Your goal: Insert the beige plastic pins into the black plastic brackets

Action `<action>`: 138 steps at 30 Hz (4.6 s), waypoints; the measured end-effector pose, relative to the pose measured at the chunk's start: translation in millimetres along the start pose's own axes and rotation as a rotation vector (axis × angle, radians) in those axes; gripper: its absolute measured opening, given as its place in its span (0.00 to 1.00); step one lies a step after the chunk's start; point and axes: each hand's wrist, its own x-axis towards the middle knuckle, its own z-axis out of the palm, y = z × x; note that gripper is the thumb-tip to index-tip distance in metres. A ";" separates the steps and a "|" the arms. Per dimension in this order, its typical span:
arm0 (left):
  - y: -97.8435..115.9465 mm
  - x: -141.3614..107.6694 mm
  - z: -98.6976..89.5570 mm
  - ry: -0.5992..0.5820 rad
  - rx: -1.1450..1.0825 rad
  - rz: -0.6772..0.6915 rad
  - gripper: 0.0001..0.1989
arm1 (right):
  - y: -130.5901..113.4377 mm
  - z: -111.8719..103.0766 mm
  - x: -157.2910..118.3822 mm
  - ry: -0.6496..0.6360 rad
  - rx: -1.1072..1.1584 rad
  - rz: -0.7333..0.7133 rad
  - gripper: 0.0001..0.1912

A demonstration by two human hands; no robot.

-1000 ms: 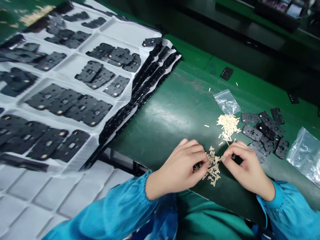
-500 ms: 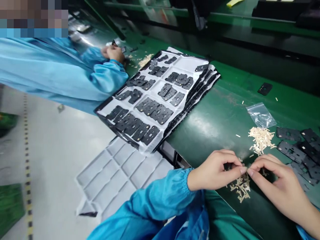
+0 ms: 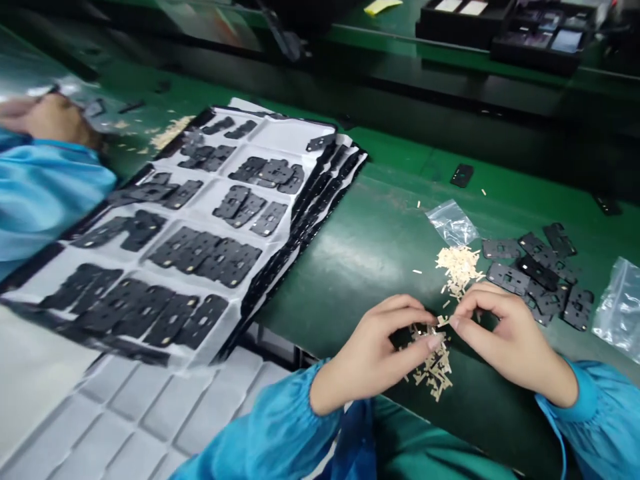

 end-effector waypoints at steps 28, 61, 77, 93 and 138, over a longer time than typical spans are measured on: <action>6.3 38.9 2.6 -0.003 0.481 0.391 0.11 | 5.3 -9.5 3.3 0.020 0.090 0.057 0.10; 10.4 14.5 4.0 0.064 0.271 0.210 0.09 | 3.2 -17.9 8.2 -0.129 0.107 0.096 0.10; 19.9 38.3 2.4 -0.055 0.358 0.332 0.10 | -5.3 -22.5 7.8 -0.080 0.100 0.050 0.10; 14.7 50.7 4.1 -0.054 0.652 0.335 0.12 | 3.9 -25.8 10.6 -0.042 0.085 0.087 0.10; 16.1 63.3 6.7 -0.057 -0.223 -0.116 0.07 | 2.5 -33.9 11.1 -0.005 -0.238 0.030 0.04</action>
